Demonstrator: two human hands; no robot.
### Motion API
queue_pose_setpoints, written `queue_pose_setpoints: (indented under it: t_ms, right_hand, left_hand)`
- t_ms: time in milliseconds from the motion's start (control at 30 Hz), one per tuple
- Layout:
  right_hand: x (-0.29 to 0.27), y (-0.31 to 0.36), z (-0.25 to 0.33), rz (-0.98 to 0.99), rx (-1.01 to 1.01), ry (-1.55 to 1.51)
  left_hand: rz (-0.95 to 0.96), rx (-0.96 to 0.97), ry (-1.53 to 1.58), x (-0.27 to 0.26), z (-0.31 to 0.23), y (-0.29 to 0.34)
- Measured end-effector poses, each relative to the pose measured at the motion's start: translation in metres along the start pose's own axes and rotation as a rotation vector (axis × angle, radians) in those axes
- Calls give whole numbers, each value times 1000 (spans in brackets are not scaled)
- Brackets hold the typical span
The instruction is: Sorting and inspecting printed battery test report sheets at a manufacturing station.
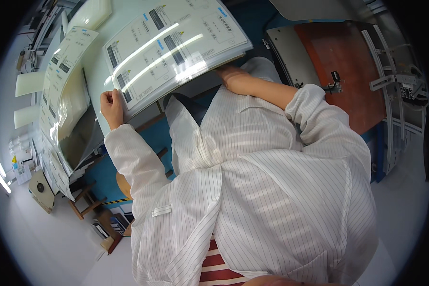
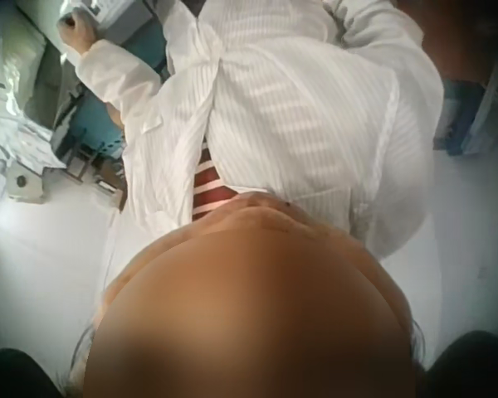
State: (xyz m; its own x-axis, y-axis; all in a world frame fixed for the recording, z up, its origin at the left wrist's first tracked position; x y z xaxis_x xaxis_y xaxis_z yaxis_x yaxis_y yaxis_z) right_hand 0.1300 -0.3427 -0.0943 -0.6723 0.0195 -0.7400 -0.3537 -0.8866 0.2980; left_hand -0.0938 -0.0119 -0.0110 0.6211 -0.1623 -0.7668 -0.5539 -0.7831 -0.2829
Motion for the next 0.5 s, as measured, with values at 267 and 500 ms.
queue_pose_setpoints:
  t_ms: [267, 500]
  right_hand:
    - [72, -73, -22, -232, 88, 95]
    - [54, -71, -4, -271, 182, -140]
  left_hand:
    - [-17, 23, 9, -1, -10, 0]
    - [-25, 0, 13, -6, -9, 5]
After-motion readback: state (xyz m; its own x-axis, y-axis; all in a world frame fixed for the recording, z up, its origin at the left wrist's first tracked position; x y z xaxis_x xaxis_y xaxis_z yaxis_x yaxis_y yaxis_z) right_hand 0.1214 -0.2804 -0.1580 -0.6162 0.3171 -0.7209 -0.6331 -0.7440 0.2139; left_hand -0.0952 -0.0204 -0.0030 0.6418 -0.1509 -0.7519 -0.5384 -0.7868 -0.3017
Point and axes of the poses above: each hand's wrist, its own y-axis away from the middle knuckle, its own x-axis out of the palm, z = x × y, the point moved 1 cm from there along -y, towards the middle knuckle, and after that the axes turned 12 degrees about -y, right-handed, at the moved point
